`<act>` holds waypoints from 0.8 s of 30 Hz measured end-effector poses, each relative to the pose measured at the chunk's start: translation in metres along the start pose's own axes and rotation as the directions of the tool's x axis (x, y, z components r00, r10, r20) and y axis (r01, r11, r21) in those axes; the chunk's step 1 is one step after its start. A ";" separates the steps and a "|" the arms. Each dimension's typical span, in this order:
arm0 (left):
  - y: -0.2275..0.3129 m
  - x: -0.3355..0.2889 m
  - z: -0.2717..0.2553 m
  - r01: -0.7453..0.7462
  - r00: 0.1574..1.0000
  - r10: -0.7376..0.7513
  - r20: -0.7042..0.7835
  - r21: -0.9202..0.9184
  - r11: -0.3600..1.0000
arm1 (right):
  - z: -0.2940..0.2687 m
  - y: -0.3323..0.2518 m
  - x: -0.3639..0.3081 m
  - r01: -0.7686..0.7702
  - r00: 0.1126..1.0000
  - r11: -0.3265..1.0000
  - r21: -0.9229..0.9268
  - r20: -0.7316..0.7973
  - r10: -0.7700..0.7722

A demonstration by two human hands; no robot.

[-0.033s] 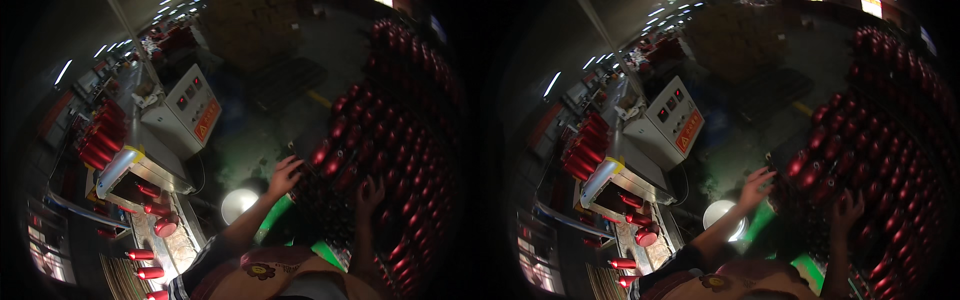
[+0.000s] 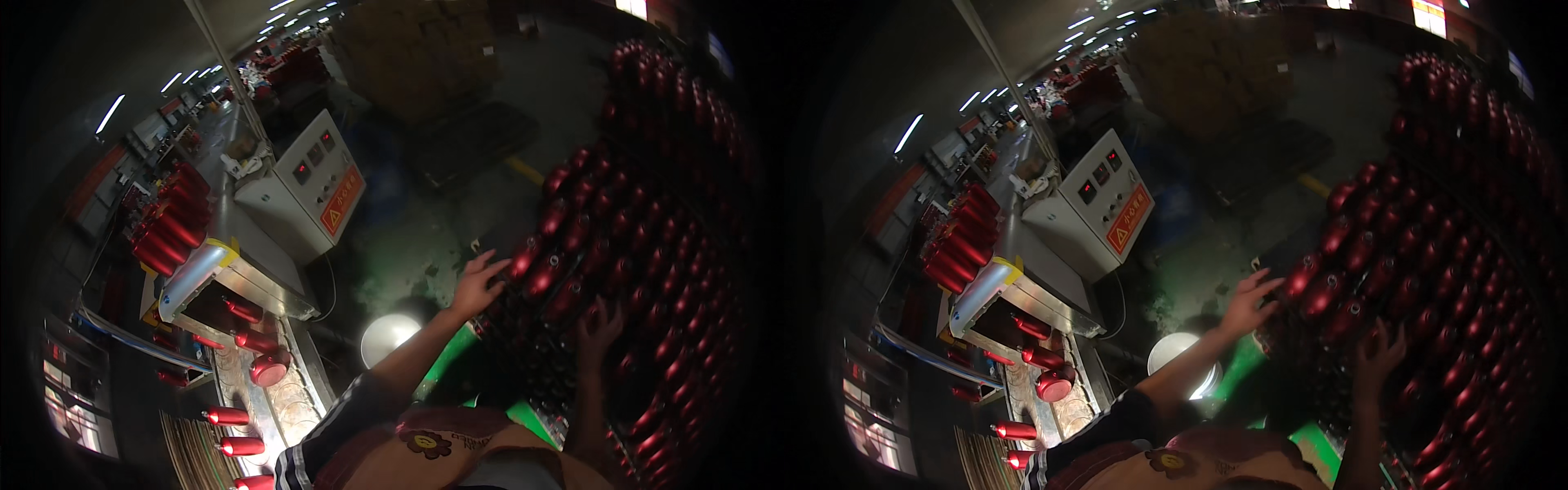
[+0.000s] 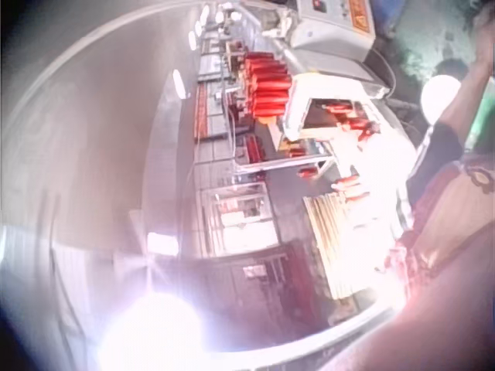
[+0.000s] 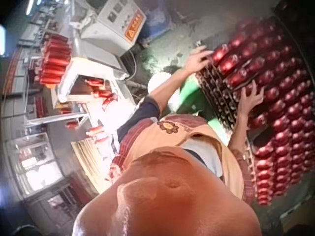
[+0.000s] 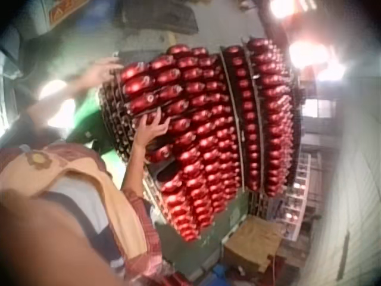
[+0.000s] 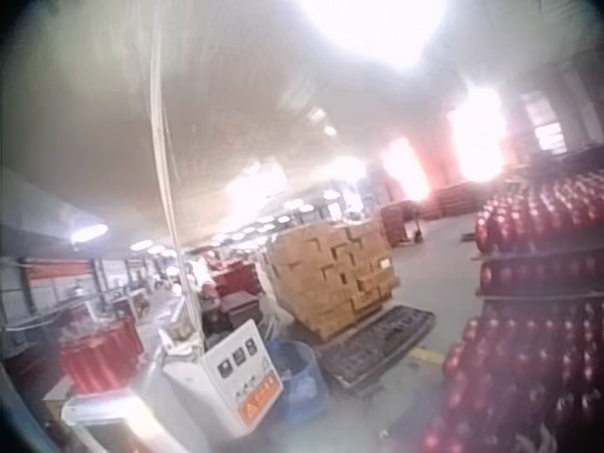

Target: The person repeatedly picks up red cylindrical cans from a rack and places them into a metal tray with circular indentations. The person handles the cans one or two at a time, moving them between the rack and the tray in a repetitive cycle.

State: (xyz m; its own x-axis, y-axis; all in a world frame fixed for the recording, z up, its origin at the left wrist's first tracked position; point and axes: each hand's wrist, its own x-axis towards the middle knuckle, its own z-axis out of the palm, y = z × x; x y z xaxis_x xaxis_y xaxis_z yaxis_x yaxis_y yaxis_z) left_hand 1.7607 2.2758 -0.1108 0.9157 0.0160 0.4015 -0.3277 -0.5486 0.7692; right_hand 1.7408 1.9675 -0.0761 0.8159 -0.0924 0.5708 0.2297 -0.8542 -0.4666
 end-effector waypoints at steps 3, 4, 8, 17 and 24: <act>0.007 0.065 0.039 0.027 0.982 -0.066 0.179 0.211 0.977 | 0.017 0.018 -0.005 -0.200 0.954 0.980 -0.003 0.226 0.196; 0.009 0.075 0.050 0.009 0.982 -0.043 0.182 0.185 0.983 | 0.021 0.020 -0.007 -0.165 0.976 0.985 0.044 0.154 0.156; 0.005 0.074 0.057 0.075 0.973 -0.121 0.198 0.228 0.971 | 0.028 0.005 -0.017 -0.186 0.977 0.982 0.016 0.112 0.183; -0.029 0.094 0.028 0.170 0.982 -0.174 0.072 0.057 0.984 | 0.040 -0.016 -0.016 -0.331 0.941 0.943 0.029 0.088 0.327; -0.077 0.048 -0.036 -0.095 0.973 0.026 -0.228 -0.296 0.950 | -0.063 -0.008 -0.024 -0.230 0.972 0.947 0.225 0.092 0.215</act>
State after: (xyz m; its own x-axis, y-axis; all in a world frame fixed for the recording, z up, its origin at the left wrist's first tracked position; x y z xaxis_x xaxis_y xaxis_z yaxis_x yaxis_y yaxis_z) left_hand 1.8214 2.3487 -0.1336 0.8299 0.1917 0.5240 -0.4669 -0.2754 0.8403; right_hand 1.6861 1.9441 -0.0430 0.8915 -0.2259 0.3926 0.1490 -0.6723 -0.7251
